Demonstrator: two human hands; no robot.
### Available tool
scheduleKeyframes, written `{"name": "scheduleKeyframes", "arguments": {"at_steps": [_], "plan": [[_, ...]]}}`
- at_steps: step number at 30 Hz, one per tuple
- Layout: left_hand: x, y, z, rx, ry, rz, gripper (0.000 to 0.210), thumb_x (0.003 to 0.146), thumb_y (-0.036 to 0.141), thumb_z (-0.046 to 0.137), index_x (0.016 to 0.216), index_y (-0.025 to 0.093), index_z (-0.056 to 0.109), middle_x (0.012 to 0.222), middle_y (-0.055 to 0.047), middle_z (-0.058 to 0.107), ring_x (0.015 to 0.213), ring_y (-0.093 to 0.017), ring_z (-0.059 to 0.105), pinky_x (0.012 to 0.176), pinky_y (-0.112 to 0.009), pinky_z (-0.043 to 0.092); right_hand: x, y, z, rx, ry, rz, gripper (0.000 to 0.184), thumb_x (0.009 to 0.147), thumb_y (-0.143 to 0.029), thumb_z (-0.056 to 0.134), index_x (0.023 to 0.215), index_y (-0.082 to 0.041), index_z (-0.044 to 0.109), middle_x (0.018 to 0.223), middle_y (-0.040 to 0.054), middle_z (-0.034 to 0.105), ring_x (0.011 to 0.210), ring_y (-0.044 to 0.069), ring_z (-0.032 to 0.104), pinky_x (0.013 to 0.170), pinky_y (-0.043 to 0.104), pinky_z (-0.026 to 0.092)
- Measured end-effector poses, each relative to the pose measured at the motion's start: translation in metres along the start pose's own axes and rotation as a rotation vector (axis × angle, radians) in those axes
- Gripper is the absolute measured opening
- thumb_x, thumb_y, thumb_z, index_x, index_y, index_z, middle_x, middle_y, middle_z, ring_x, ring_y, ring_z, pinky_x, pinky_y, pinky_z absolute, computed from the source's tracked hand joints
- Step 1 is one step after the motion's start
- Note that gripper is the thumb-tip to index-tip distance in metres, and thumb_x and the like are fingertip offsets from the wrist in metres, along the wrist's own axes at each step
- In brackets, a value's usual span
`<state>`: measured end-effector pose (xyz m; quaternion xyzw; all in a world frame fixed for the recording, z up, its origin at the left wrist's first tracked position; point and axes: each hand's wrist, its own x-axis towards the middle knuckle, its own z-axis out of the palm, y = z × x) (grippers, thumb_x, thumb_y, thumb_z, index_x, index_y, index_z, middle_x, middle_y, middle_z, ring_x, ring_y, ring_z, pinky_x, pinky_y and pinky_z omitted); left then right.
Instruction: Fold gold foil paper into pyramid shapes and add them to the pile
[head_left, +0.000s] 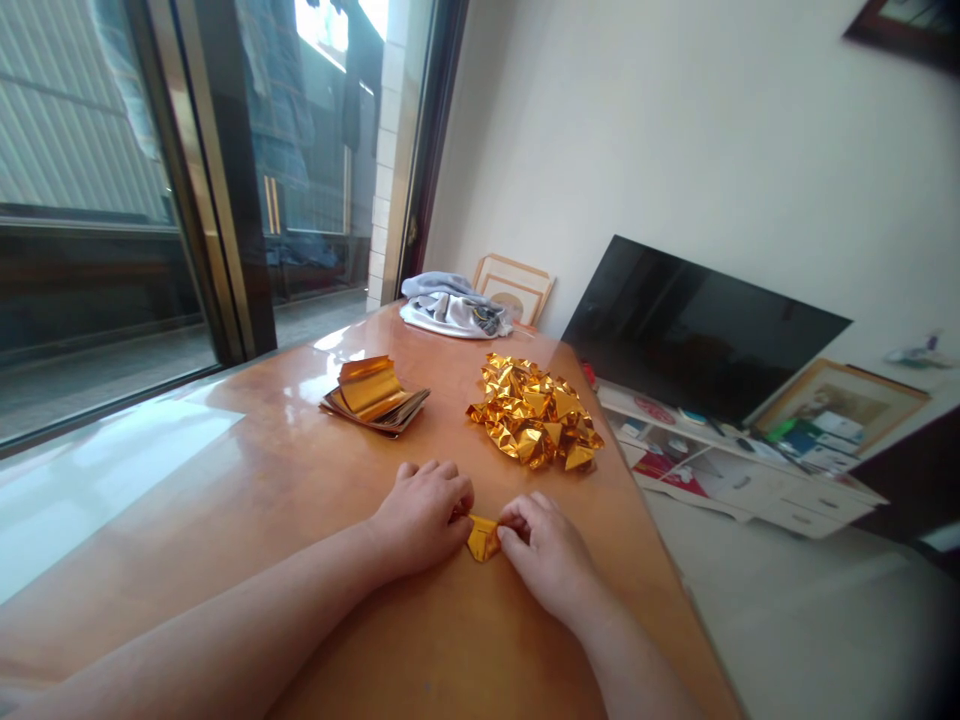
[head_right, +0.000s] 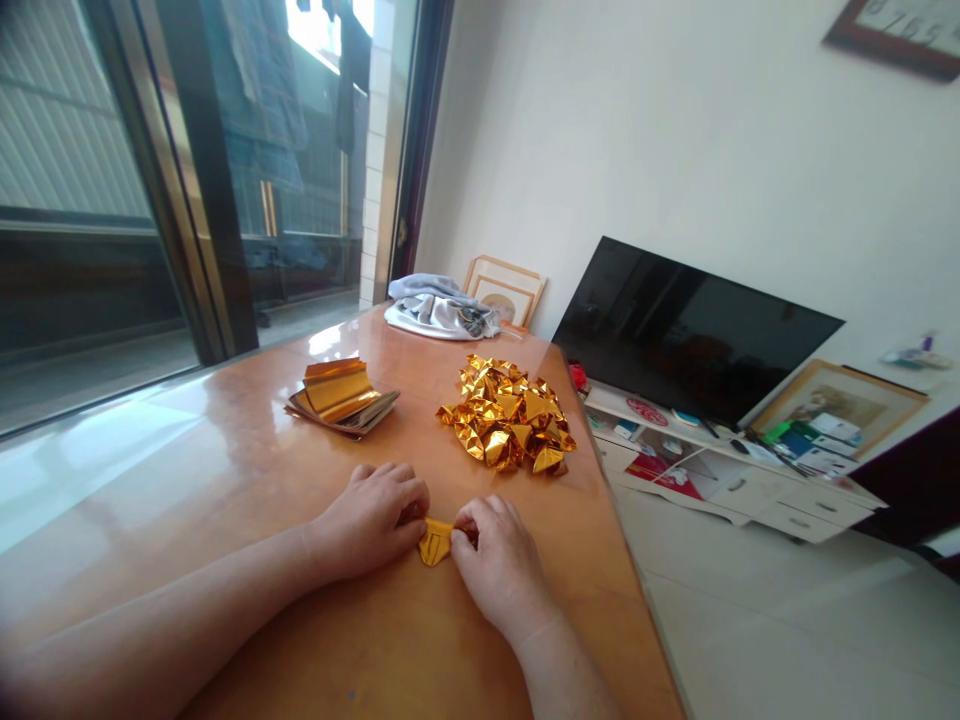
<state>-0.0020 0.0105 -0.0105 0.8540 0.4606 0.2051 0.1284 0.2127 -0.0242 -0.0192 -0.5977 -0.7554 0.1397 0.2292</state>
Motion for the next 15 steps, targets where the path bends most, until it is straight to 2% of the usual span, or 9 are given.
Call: {"name": "scheduleKeyframes", "arguments": {"at_steps": [9, 15], "plan": [[0.0023, -0.0017, -0.0033, -0.021, -0.05, -0.022, 0.01, 0.078, 0.031, 0.064, 0.084, 0.023, 0.063, 0.089, -0.002, 0.065, 0.088, -0.023, 0.056, 0.075, -0.035, 0.028, 0.0048, 0.0027, 0.005, 0.032, -0.013, 0.007, 0.006, 0.082, -0.017, 0.061, 0.081, -0.024, 0.061, 0.086, 0.0009, 0.059, 0.085, 0.018, 0.056, 0.072, 0.028, 0.04], [0.0017, -0.0062, -0.002, -0.052, -0.048, -0.017, 0.013, 0.08, 0.034, 0.065, 0.087, 0.024, 0.064, 0.092, -0.002, 0.065, 0.091, -0.022, 0.056, 0.077, -0.035, 0.03, 0.0044, -0.0012, 0.0024, 0.052, 0.009, -0.042, 0.01, 0.08, -0.014, 0.06, 0.078, -0.023, 0.058, 0.088, 0.0007, 0.058, 0.088, 0.018, 0.055, 0.074, 0.028, 0.039]]}}
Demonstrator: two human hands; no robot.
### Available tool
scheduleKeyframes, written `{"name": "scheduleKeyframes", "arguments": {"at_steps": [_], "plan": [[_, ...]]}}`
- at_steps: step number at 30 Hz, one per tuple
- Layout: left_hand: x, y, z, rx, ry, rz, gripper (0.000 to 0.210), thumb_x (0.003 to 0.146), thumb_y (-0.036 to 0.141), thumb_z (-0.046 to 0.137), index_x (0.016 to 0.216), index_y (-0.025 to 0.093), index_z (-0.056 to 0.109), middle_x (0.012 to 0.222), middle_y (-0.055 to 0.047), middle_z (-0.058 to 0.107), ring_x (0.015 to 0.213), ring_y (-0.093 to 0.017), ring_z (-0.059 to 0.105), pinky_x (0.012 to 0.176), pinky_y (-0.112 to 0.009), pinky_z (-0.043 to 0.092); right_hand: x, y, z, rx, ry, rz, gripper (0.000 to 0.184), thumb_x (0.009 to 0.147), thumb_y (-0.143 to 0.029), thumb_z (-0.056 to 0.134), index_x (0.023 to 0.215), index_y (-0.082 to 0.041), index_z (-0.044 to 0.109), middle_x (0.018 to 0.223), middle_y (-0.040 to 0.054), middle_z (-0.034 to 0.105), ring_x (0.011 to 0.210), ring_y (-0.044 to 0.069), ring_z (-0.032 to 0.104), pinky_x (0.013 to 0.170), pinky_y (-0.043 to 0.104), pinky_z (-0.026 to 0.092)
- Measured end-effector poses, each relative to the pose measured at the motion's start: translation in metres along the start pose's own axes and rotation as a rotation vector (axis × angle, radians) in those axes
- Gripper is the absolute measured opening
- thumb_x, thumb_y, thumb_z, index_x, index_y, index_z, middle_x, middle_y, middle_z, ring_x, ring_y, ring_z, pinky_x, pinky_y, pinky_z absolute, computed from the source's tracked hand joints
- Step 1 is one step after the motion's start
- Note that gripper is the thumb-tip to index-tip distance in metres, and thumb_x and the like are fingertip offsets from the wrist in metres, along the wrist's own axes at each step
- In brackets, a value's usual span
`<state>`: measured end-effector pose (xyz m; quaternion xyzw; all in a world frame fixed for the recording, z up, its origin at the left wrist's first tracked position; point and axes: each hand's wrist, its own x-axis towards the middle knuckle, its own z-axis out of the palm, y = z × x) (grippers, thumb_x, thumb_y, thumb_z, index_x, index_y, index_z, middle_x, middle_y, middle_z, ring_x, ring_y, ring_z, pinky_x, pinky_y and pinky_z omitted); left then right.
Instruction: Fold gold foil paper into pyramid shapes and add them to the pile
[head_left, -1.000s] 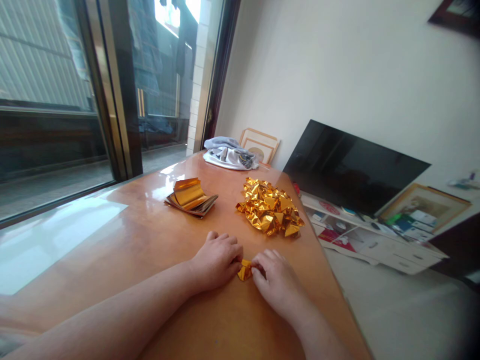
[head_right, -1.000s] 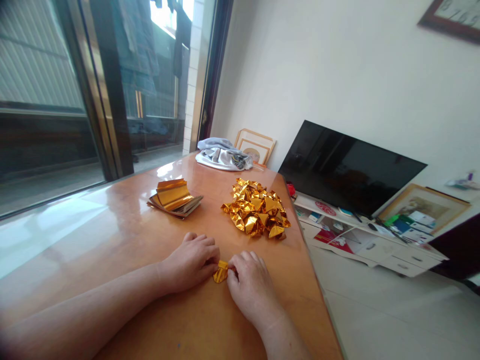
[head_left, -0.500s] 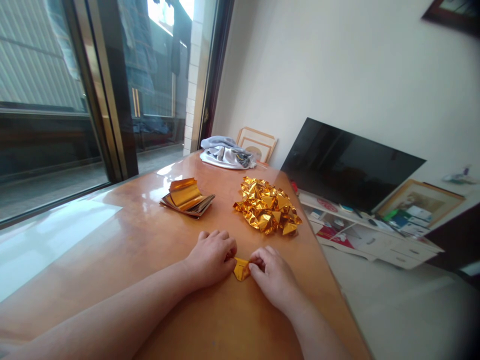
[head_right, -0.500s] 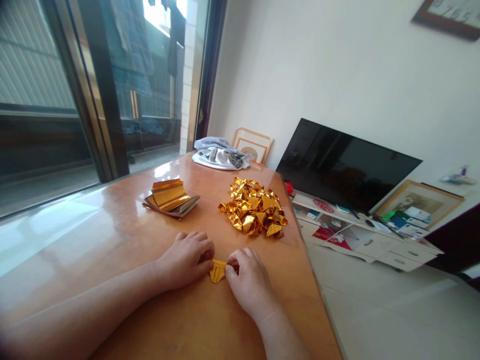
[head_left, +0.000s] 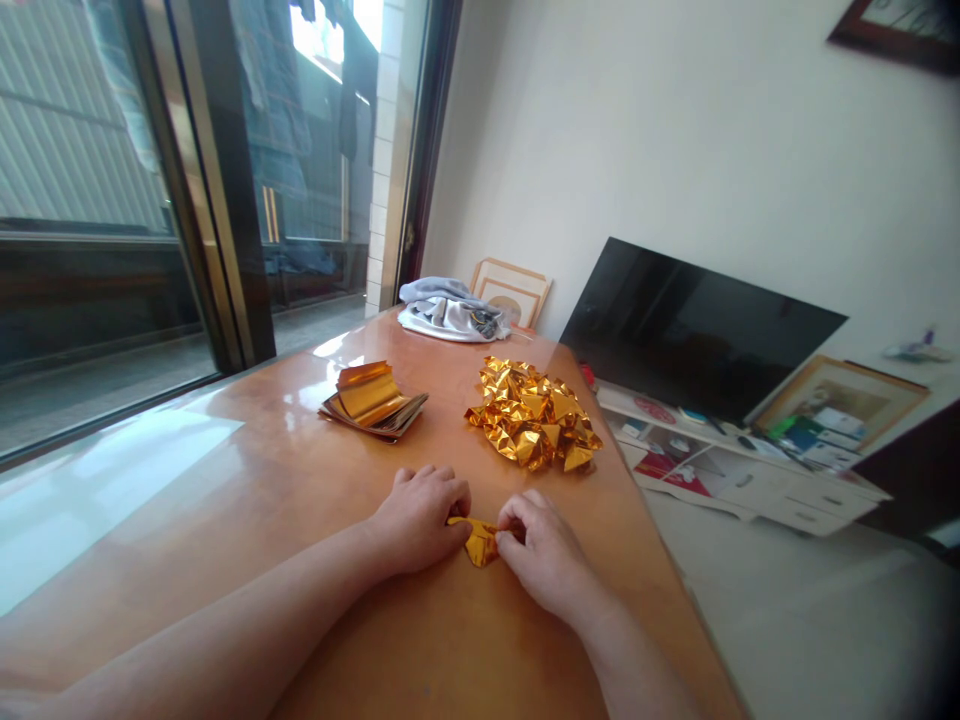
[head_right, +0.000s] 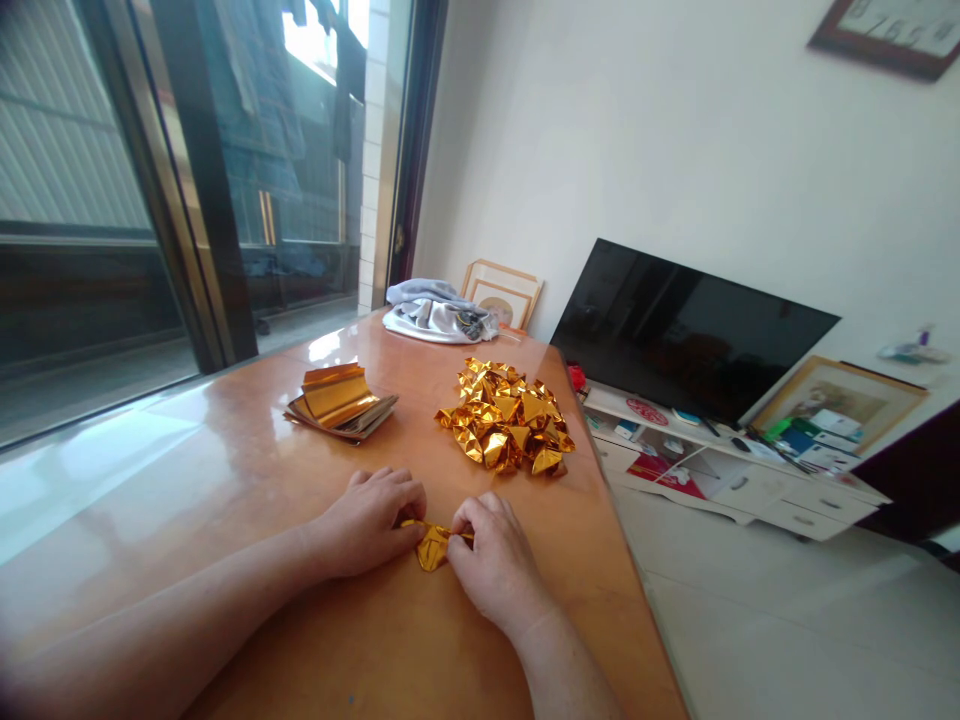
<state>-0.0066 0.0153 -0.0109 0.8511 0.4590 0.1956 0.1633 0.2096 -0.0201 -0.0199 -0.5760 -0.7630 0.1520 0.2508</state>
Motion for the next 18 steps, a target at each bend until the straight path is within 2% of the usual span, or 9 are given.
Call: {"name": "scheduleKeyframes", "arguments": {"at_steps": [8, 11, 16, 18], "plan": [[-0.0007, -0.0024, -0.0033, -0.048, -0.004, 0.012, 0.015, 0.081, 0.036, 0.067, 0.088, 0.024, 0.064, 0.094, -0.001, 0.065, 0.093, -0.022, 0.056, 0.08, -0.034, 0.032, -0.0037, -0.0037, -0.0034, 0.049, -0.005, -0.052, 0.014, 0.081, -0.009, 0.057, 0.079, -0.022, 0.055, 0.084, -0.0005, 0.059, 0.083, 0.017, 0.054, 0.072, 0.027, 0.038], [0.0, -0.0008, -0.0052, -0.139, -0.028, -0.007, 0.014, 0.081, 0.034, 0.066, 0.087, 0.022, 0.062, 0.09, 0.0, 0.066, 0.087, -0.019, 0.057, 0.079, -0.033, 0.034, -0.0055, -0.0055, -0.0064, 0.099, -0.011, -0.059, 0.014, 0.082, -0.009, 0.055, 0.08, -0.022, 0.054, 0.083, -0.0012, 0.059, 0.082, 0.017, 0.054, 0.07, 0.027, 0.038], [-0.0008, -0.0007, -0.0045, -0.363, -0.085, -0.032, 0.01, 0.083, 0.029, 0.062, 0.085, 0.02, 0.058, 0.076, 0.003, 0.062, 0.071, -0.014, 0.052, 0.064, -0.026, 0.035, -0.0072, -0.0057, -0.0065, 0.146, 0.038, -0.031, 0.01, 0.083, -0.012, 0.056, 0.082, -0.022, 0.055, 0.082, -0.0011, 0.06, 0.08, 0.016, 0.056, 0.071, 0.027, 0.04], [-0.0016, -0.0012, -0.004, -0.439, -0.081, -0.006, 0.008, 0.083, 0.027, 0.061, 0.084, 0.019, 0.057, 0.074, 0.003, 0.06, 0.069, -0.013, 0.05, 0.061, -0.024, 0.034, -0.0072, -0.0054, -0.0048, 0.19, 0.056, 0.013, 0.011, 0.082, -0.015, 0.059, 0.09, -0.022, 0.058, 0.085, -0.0007, 0.062, 0.08, 0.016, 0.057, 0.071, 0.027, 0.042]]}}
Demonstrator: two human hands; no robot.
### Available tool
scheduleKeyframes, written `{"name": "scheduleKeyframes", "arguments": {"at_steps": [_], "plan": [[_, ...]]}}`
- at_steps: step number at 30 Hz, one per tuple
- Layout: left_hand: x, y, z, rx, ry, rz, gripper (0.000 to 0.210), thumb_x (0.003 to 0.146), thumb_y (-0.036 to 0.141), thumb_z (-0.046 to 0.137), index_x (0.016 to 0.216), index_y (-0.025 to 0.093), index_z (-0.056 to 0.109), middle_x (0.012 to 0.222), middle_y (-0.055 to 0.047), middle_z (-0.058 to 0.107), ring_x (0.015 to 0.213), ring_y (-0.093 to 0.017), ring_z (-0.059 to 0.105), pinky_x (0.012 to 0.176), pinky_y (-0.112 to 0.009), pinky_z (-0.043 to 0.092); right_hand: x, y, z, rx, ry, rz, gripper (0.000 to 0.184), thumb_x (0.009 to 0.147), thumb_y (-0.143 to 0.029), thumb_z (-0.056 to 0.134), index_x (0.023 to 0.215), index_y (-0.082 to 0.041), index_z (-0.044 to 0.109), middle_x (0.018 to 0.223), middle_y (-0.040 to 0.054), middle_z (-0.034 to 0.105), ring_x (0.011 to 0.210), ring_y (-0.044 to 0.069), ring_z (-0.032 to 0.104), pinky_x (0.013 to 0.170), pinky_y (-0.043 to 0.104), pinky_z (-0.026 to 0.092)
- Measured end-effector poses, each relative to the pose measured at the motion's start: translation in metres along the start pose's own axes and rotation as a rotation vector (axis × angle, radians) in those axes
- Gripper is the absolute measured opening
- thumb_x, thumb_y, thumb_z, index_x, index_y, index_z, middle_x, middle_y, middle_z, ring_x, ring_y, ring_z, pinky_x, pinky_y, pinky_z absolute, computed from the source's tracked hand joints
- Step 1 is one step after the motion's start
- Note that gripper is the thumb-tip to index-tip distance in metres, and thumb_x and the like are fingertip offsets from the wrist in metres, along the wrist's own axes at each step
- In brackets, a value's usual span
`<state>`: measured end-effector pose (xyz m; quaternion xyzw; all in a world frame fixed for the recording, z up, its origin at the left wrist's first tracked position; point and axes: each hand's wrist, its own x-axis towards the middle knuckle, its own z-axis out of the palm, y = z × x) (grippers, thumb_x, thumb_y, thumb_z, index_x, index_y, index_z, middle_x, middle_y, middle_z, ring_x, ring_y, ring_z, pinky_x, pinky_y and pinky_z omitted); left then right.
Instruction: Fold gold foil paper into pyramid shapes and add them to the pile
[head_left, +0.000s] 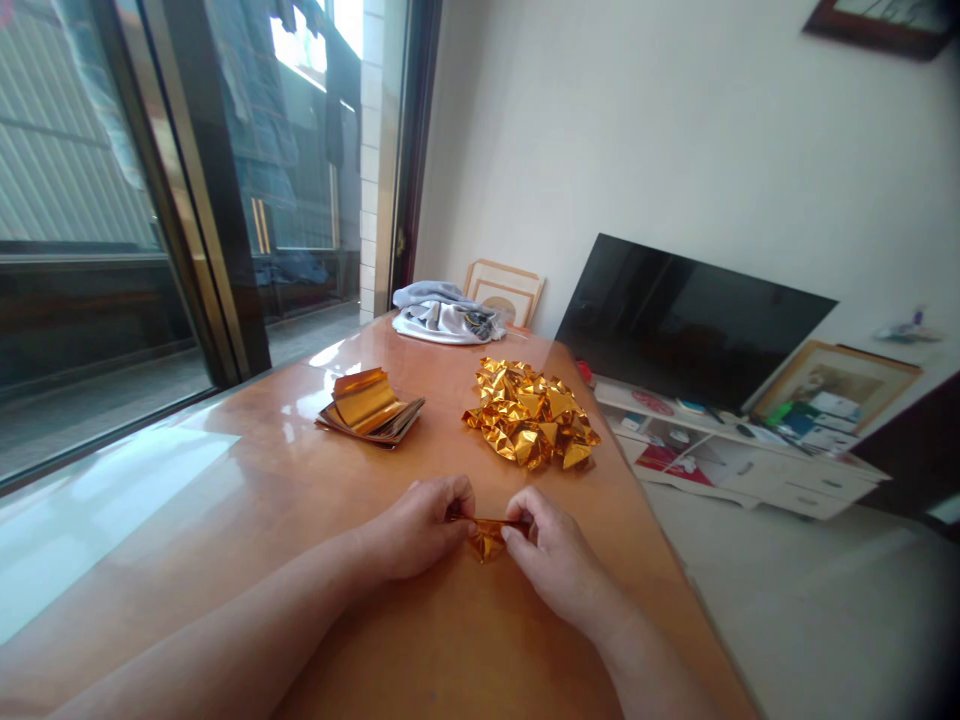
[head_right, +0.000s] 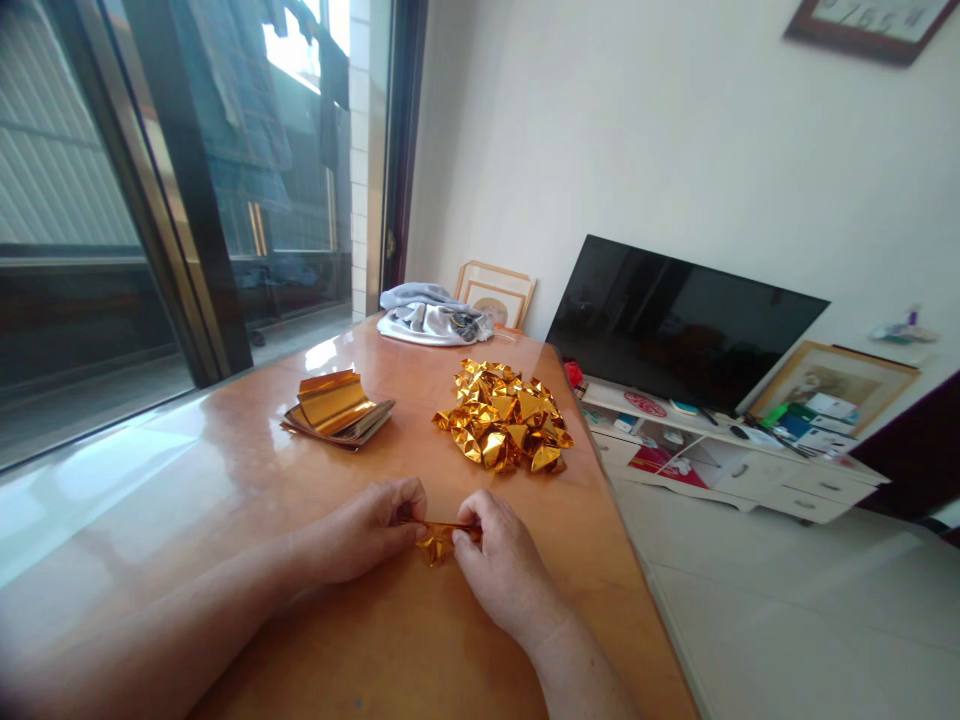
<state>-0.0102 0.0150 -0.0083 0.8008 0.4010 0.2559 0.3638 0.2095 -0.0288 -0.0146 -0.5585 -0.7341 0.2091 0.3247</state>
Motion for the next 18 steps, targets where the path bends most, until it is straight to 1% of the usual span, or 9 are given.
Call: {"name": "scheduleKeyframes", "arguments": {"at_steps": [2, 3, 4, 6, 8, 10, 13, 16, 18], "plan": [[-0.001, -0.001, 0.001, -0.056, -0.002, 0.032, 0.007, 0.082, 0.025, 0.061, 0.082, 0.019, 0.056, 0.072, 0.004, 0.059, 0.066, -0.012, 0.049, 0.059, -0.023, 0.034, 0.0, -0.001, 0.001, 0.044, 0.001, 0.036, 0.021, 0.081, -0.018, 0.063, 0.102, -0.023, 0.061, 0.09, 0.0005, 0.065, 0.082, 0.017, 0.06, 0.072, 0.027, 0.044], [-0.001, -0.001, 0.001, -0.082, -0.001, 0.041, 0.008, 0.082, 0.024, 0.061, 0.081, 0.019, 0.056, 0.071, 0.004, 0.058, 0.065, -0.012, 0.048, 0.058, -0.023, 0.034, 0.0, -0.003, 0.001, 0.057, -0.014, 0.041, 0.023, 0.082, -0.019, 0.064, 0.105, -0.023, 0.063, 0.091, 0.001, 0.066, 0.083, 0.018, 0.061, 0.073, 0.027, 0.045], [-0.001, -0.001, 0.002, -0.114, -0.001, 0.045, 0.009, 0.082, 0.025, 0.062, 0.081, 0.019, 0.055, 0.071, 0.004, 0.059, 0.064, -0.011, 0.048, 0.057, -0.022, 0.034, 0.0, -0.005, 0.0, 0.061, -0.037, 0.036, 0.02, 0.083, -0.021, 0.064, 0.103, -0.023, 0.065, 0.091, 0.0013, 0.067, 0.083, 0.018, 0.061, 0.073, 0.027, 0.045], [-0.001, -0.001, 0.004, -0.207, -0.012, 0.042, 0.011, 0.084, 0.027, 0.062, 0.084, 0.019, 0.056, 0.073, 0.002, 0.063, 0.064, -0.012, 0.051, 0.056, -0.022, 0.034, 0.0, -0.01, -0.002, 0.062, -0.082, 0.007, 0.007, 0.086, -0.022, 0.062, 0.089, -0.022, 0.069, 0.085, 0.0011, 0.068, 0.081, 0.018, 0.062, 0.071, 0.027, 0.044], [-0.003, 0.0, 0.005, -0.296, -0.04, 0.041, 0.012, 0.088, 0.029, 0.061, 0.09, 0.018, 0.059, 0.08, -0.001, 0.068, 0.068, -0.013, 0.056, 0.058, -0.022, 0.038, 0.0, -0.015, -0.004, 0.085, -0.107, -0.02, 0.013, 0.088, -0.023, 0.06, 0.079, -0.022, 0.07, 0.081, 0.0008, 0.069, 0.08, 0.017, 0.062, 0.071, 0.026, 0.043], [-0.004, 0.002, 0.005, -0.311, -0.069, 0.057, 0.015, 0.09, 0.03, 0.059, 0.092, 0.017, 0.065, 0.087, -0.004, 0.071, 0.076, -0.015, 0.061, 0.065, -0.023, 0.043, -0.001, -0.019, -0.004, 0.135, -0.115, -0.022, 0.015, 0.089, -0.024, 0.06, 0.08, -0.022, 0.072, 0.081, 0.0006, 0.071, 0.079, 0.016, 0.063, 0.07, 0.026, 0.043], [-0.005, 0.004, 0.003, -0.256, -0.088, 0.069, 0.019, 0.09, 0.033, 0.061, 0.086, 0.016, 0.071, 0.089, -0.005, 0.072, 0.081, -0.017, 0.063, 0.071, -0.024, 0.045, -0.001, -0.019, -0.004, 0.211, -0.131, 0.014, 0.016, 0.089, -0.027, 0.061, 0.081, -0.021, 0.073, 0.081, 0.0004, 0.072, 0.075, 0.016, 0.063, 0.068, 0.025, 0.044], [-0.004, 0.005, 0.0, -0.298, -0.107, 0.029, 0.024, 0.091, 0.037, 0.061, 0.087, 0.016, 0.072, 0.087, -0.005, 0.074, 0.078, -0.017, 0.063, 0.07, -0.025, 0.045, 0.0, -0.016, -0.006, 0.287, -0.138, 0.073, 0.017, 0.089, -0.031, 0.062, 0.08, -0.02, 0.072, 0.077, -0.0005, 0.07, 0.071, 0.015, 0.06, 0.064, 0.025, 0.042], [-0.003, 0.004, -0.003, -0.346, -0.099, -0.004, 0.029, 0.09, 0.041, 0.062, 0.087, 0.015, 0.071, 0.084, -0.005, 0.073, 0.075, -0.017, 0.062, 0.067, -0.024, 0.044, 0.002, -0.012, -0.009, 0.322, -0.119, 0.109, 0.019, 0.088, -0.034, 0.063, 0.078, -0.018, 0.069, 0.072, -0.0018, 0.065, 0.066, 0.013, 0.055, 0.061, 0.024, 0.039]]}}
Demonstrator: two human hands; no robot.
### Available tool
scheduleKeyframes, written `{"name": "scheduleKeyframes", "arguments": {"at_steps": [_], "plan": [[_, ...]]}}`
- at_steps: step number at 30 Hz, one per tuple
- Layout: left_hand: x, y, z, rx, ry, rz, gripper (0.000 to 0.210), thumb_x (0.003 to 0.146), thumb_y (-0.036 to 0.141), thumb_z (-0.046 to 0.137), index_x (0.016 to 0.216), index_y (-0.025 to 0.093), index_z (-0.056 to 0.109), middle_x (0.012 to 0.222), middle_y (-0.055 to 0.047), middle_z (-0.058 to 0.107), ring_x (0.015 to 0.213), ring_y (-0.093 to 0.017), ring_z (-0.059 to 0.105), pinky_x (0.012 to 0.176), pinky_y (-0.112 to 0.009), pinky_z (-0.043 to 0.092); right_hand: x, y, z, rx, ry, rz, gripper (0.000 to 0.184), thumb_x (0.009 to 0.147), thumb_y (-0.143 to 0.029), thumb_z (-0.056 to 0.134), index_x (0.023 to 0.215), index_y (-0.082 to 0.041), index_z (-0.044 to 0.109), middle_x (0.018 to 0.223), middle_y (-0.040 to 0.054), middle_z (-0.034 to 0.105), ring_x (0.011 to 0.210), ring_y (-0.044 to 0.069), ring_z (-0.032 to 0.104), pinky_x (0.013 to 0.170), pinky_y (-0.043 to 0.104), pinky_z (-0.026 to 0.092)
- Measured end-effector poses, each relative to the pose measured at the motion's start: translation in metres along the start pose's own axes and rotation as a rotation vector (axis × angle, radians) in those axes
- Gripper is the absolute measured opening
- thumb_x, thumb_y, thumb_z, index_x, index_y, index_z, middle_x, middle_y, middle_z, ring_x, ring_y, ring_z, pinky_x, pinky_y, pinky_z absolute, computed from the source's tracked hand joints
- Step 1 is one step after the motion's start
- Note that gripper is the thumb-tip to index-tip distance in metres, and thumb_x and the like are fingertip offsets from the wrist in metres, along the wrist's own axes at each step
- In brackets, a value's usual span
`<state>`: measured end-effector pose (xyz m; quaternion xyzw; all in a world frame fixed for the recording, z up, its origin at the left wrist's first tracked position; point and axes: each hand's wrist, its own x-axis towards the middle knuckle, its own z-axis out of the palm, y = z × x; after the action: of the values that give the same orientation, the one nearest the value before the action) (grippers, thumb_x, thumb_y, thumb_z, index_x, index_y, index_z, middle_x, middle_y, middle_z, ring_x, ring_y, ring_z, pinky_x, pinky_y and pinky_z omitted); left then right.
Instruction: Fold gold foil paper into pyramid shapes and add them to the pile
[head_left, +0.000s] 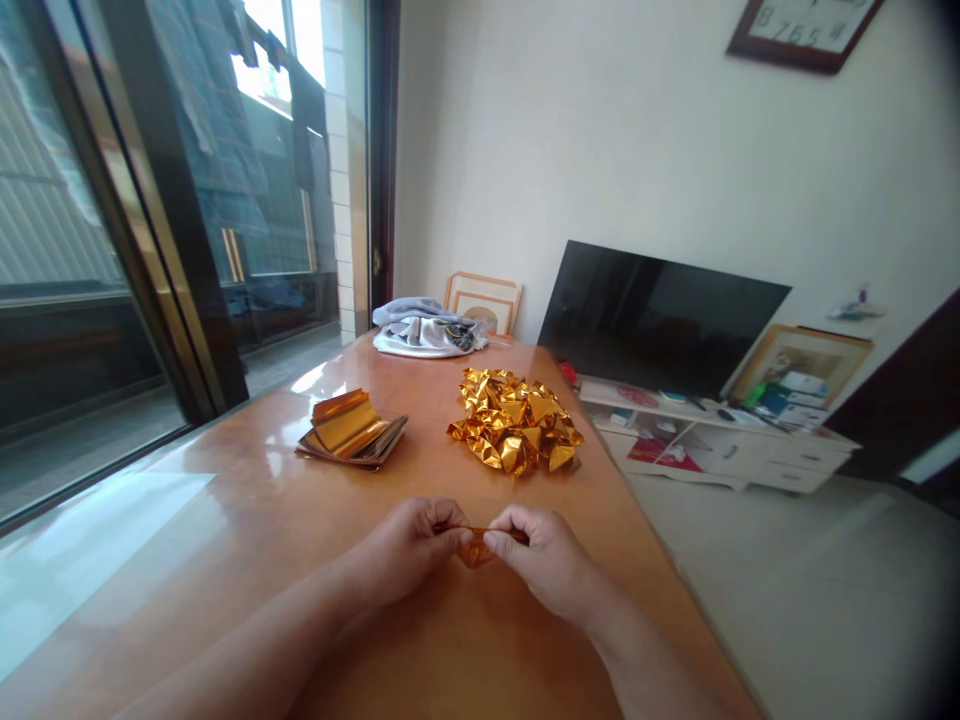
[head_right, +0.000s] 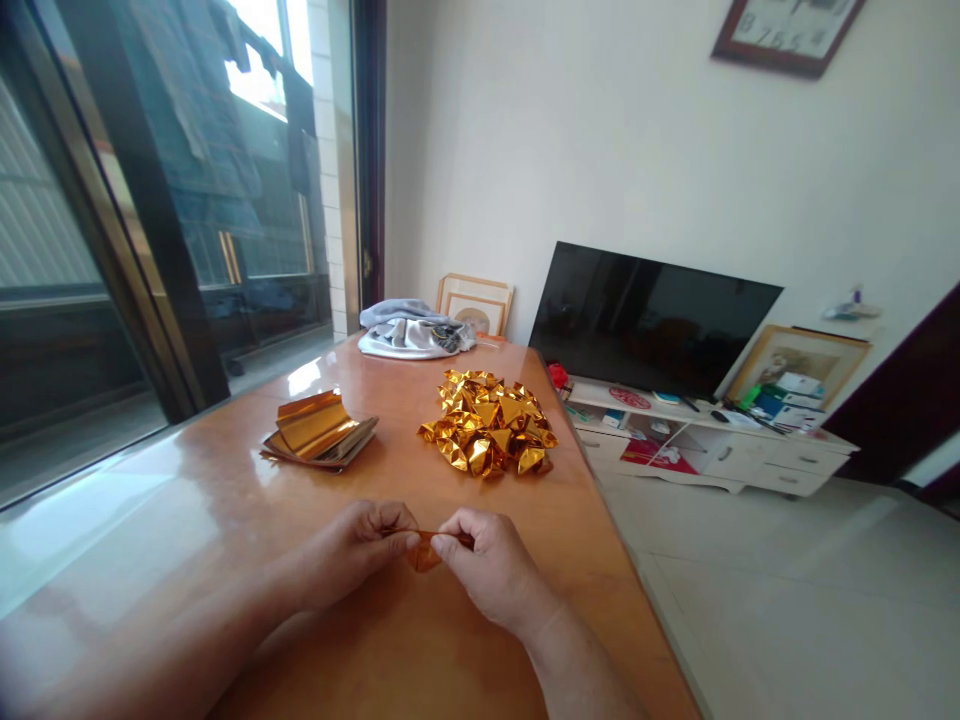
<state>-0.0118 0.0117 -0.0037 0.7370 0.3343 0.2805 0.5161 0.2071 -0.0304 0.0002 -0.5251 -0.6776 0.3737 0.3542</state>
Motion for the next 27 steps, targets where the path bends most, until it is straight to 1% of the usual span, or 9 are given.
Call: {"name": "scheduleKeyframes", "arguments": {"at_steps": [3, 6, 8, 12, 15, 18, 22, 24, 27], "plan": [[0.001, 0.0, -0.004, -0.051, 0.044, -0.046, 0.033, 0.086, 0.046, 0.067, 0.084, 0.013, 0.07, 0.076, -0.003, 0.07, 0.067, -0.014, 0.057, 0.061, -0.023, 0.04, 0.003, 0.004, -0.007, 0.068, 0.01, 0.028, 0.024, 0.088, -0.04, 0.063, 0.078, -0.018, 0.066, 0.067, -0.0033, 0.058, 0.062, 0.012, 0.048, 0.058, 0.024, 0.035], [0.001, 0.003, -0.008, -0.137, 0.046, -0.074, 0.034, 0.085, 0.047, 0.07, 0.083, 0.013, 0.07, 0.074, -0.002, 0.068, 0.067, -0.014, 0.055, 0.063, -0.024, 0.04, 0.004, 0.006, -0.011, 0.155, -0.021, 0.048, 0.029, 0.089, -0.045, 0.062, 0.08, -0.017, 0.066, 0.068, -0.0023, 0.059, 0.064, 0.012, 0.049, 0.061, 0.024, 0.037], [0.001, 0.005, -0.009, -0.228, 0.041, -0.084, 0.032, 0.085, 0.045, 0.07, 0.085, 0.013, 0.071, 0.078, -0.003, 0.07, 0.072, -0.015, 0.058, 0.07, -0.025, 0.043, 0.006, 0.007, -0.013, 0.206, -0.025, 0.062, 0.032, 0.089, -0.047, 0.062, 0.08, -0.017, 0.066, 0.071, -0.001, 0.062, 0.066, 0.012, 0.051, 0.065, 0.025, 0.04], [-0.001, 0.01, -0.01, -0.39, 0.068, -0.11, 0.027, 0.083, 0.04, 0.074, 0.093, 0.015, 0.074, 0.093, -0.006, 0.075, 0.088, -0.019, 0.064, 0.085, -0.029, 0.046, 0.008, 0.005, -0.015, 0.301, -0.029, 0.082, 0.038, 0.087, -0.054, 0.064, 0.081, -0.016, 0.066, 0.075, 0.0013, 0.067, 0.068, 0.013, 0.055, 0.067, 0.026, 0.042], [0.0, 0.008, -0.011, -0.497, 0.086, -0.105, 0.03, 0.081, 0.037, 0.077, 0.102, 0.015, 0.074, 0.101, -0.008, 0.076, 0.097, -0.023, 0.067, 0.093, -0.033, 0.046, 0.009, 0.004, -0.017, 0.34, -0.037, 0.072, 0.041, 0.087, -0.056, 0.063, 0.082, -0.016, 0.067, 0.075, 0.0016, 0.068, 0.067, 0.013, 0.055, 0.067, 0.026, 0.042], [0.002, 0.006, -0.013, -0.593, 0.095, -0.095, 0.031, 0.081, 0.035, 0.078, 0.105, 0.015, 0.074, 0.106, -0.01, 0.075, 0.102, -0.025, 0.067, 0.098, -0.037, 0.046, 0.011, 0.004, -0.017, 0.382, -0.019, 0.056, 0.041, 0.085, -0.056, 0.066, 0.081, -0.015, 0.066, 0.074, 0.0012, 0.067, 0.065, 0.012, 0.054, 0.066, 0.025, 0.041], [0.004, 0.01, -0.016, -0.612, 0.11, -0.075, 0.029, 0.083, 0.033, 0.076, 0.106, 0.015, 0.074, 0.109, -0.012, 0.074, 0.106, -0.027, 0.067, 0.103, -0.04, 0.044, 0.015, 0.007, -0.015, 0.429, 0.052, 0.04, 0.039, 0.082, -0.054, 0.07, 0.078, -0.016, 0.063, 0.071, 0.0, 0.066, 0.063, 0.011, 0.052, 0.064, 0.025, 0.04], [0.003, 0.014, -0.017, -0.583, 0.118, -0.063, 0.028, 0.083, 0.033, 0.076, 0.104, 0.014, 0.074, 0.106, -0.012, 0.074, 0.106, -0.026, 0.067, 0.102, -0.04, 0.044, 0.017, 0.009, -0.014, 0.434, 0.065, 0.034, 0.04, 0.083, -0.055, 0.068, 0.076, -0.016, 0.061, 0.07, 0.0, 0.066, 0.062, 0.012, 0.052, 0.064, 0.026, 0.039], [0.003, 0.02, -0.019, -0.565, 0.145, -0.067, 0.027, 0.081, 0.032, 0.077, 0.102, 0.014, 0.074, 0.103, -0.012, 0.074, 0.101, -0.026, 0.067, 0.098, -0.039, 0.046, 0.018, 0.012, -0.011, 0.436, 0.047, -0.003, 0.043, 0.085, -0.059, 0.064, 0.075, -0.017, 0.061, 0.071, 0.001, 0.066, 0.062, 0.013, 0.052, 0.064, 0.027, 0.039]]}}
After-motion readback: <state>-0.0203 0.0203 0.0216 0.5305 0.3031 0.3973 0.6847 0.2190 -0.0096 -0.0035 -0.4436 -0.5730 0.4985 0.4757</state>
